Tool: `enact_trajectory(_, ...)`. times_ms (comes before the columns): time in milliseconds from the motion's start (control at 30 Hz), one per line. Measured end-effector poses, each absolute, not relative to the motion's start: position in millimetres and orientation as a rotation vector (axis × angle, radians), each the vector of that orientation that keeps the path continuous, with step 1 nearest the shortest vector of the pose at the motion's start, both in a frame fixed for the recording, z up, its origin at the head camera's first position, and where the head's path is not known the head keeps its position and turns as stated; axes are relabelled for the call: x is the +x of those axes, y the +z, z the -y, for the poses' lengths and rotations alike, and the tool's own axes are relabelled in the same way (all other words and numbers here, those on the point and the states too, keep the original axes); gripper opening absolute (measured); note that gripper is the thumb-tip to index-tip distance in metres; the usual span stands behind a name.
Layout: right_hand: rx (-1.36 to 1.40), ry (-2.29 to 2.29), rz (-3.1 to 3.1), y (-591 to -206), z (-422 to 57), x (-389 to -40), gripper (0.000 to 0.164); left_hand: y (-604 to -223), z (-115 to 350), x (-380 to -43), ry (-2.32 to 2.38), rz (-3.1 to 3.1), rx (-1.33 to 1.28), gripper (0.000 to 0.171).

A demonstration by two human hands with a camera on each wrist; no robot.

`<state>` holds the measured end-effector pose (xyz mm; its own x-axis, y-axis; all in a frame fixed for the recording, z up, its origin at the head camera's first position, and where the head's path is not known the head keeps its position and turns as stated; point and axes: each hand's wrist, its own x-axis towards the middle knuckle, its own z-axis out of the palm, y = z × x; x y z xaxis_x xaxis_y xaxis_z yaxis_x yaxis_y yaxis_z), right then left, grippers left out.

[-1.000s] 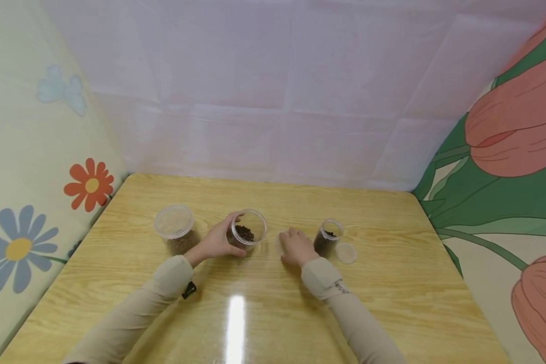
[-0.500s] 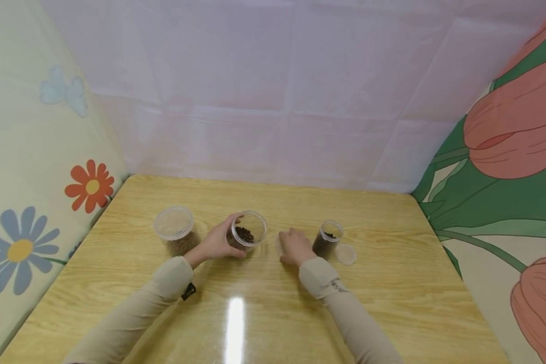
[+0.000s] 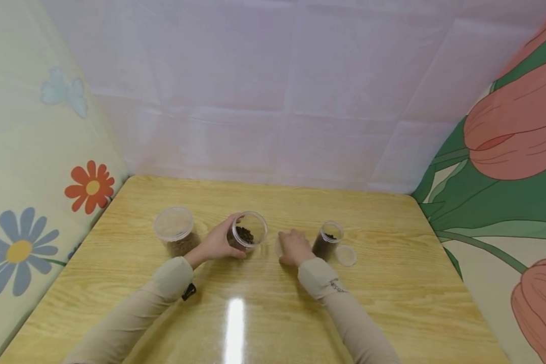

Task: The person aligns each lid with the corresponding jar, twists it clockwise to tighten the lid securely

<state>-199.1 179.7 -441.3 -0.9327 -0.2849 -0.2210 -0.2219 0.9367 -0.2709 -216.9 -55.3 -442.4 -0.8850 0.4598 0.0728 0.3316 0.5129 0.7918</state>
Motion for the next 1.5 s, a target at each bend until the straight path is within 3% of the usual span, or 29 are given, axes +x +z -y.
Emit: enact_trajectory(1500,-0.644,-0.537,-3.049,-350,-181,-168,0.076,-441,54,-215,1.317,-2.6,0.668,0.1)
